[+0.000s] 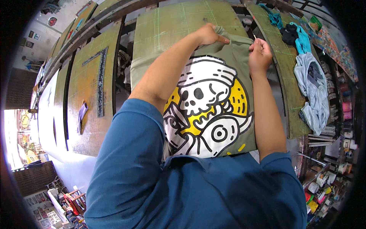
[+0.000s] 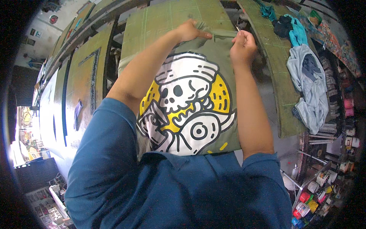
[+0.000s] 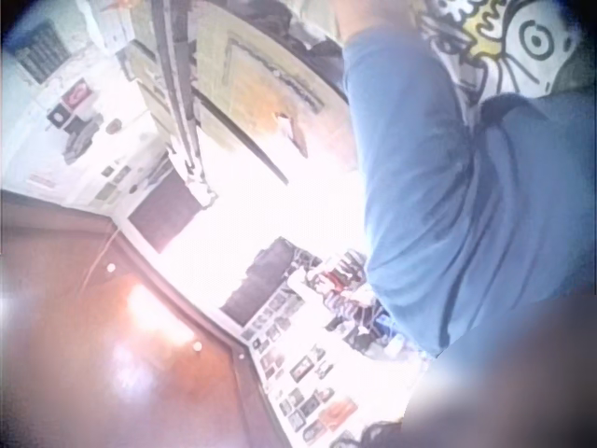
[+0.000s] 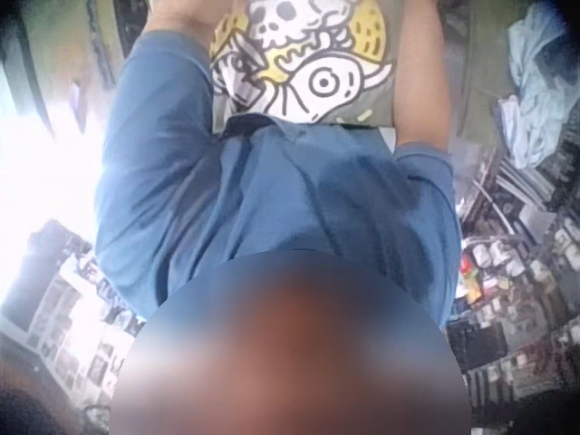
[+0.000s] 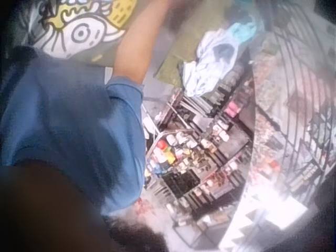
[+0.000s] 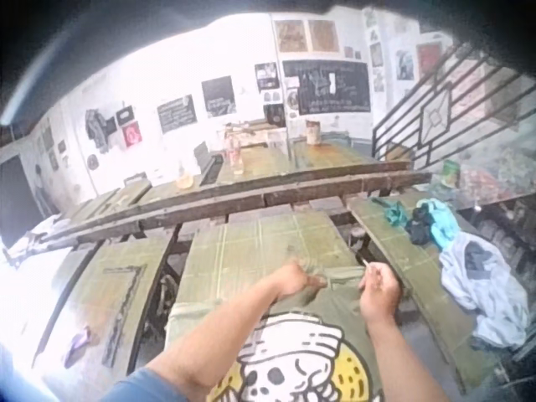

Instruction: The person uses a small brush to apply white paint along the black outlines of a skull graphic on a green t-shirt. They repeatedly trace the edges of the design, occasionally lifting the shirt to adjust its position on the table.

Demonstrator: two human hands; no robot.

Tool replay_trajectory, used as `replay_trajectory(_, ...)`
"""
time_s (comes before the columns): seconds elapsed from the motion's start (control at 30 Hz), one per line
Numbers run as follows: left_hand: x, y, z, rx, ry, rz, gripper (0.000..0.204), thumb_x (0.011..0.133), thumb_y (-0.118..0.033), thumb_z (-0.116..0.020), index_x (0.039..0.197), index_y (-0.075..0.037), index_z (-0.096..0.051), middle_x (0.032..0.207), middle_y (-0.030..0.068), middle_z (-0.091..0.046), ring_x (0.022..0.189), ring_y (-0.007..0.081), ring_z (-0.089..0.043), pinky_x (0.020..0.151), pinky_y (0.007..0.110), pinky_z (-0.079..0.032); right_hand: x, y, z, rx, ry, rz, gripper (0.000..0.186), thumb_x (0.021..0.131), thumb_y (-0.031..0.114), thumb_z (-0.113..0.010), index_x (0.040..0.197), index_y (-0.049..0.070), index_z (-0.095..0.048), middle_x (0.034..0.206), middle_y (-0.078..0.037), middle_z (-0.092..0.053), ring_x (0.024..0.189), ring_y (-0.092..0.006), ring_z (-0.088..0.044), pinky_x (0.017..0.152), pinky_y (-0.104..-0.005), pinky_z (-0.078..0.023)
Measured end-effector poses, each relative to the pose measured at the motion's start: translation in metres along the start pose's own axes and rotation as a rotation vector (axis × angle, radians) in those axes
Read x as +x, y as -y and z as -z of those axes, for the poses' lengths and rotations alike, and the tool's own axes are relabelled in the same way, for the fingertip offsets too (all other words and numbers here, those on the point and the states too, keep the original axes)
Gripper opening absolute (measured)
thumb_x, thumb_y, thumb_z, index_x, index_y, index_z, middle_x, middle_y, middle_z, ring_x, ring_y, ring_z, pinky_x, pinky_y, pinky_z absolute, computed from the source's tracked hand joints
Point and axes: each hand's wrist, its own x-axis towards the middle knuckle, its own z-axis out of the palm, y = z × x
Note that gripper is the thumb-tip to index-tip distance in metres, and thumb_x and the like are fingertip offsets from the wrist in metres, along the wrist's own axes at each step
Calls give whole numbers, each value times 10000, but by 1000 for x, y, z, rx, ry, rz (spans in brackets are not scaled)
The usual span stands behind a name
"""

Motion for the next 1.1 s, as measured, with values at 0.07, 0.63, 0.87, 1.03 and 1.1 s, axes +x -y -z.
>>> replay_trajectory(0.07, 8, 11, 0, 5, -28, 22, 437, 700, -326, -821, 1032, -68, -700, 1008, 94, -698, 907, 197, -644, 855, 321, -484, -2, 8, -4, -12, 9, -25, 174, 954, 162, -510, 955, 4, -583, 695, -20, -595, 627, -86, -541, 579, -245, -416)
replay_trajectory(0.63, -3, 11, 3, -389, 150, -84, 81, 833, -124, -705, 789, -70, -665, 645, -16, -603, 508, 79, -485, 438, 243, -361, -6, 8, -4, -92, 32, -41, 168, 935, 171, -545, 944, 26, -630, 688, 1, -622, 562, -50, -504, 525, -223, -393)
replay_trajectory(0.87, 7, 21, 4, -581, 192, -165, 217, 775, -160, -767, 943, -34, -711, 888, 41, -706, 779, 115, -638, 730, 254, -508, -9, 14, -4, -16, 14, -38, 166, 938, 166, -544, 943, 15, -615, 682, -7, -612, 534, -45, -482, 496, -207, -378)
replay_trajectory(1.03, 7, 21, 8, -521, 282, -184, 112, 878, -136, -672, 799, -58, -667, 646, -50, -560, 570, 55, -443, 519, 234, -359, -13, 20, -1, 71, 9, -77, 162, 945, 158, -538, 958, 8, -599, 685, -25, -601, 528, -55, -477, 486, -198, -381)
replay_trajectory(1.1, 13, 26, 16, -520, 409, -222, 133, 903, -150, -650, 816, -49, -661, 656, -58, -550, 587, 51, -434, 534, 228, -356, -16, 22, -3, 87, 15, -42, 159, 947, 151, -536, 965, 3, -591, 694, -31, -601, 532, -59, -480, 489, -198, -388)
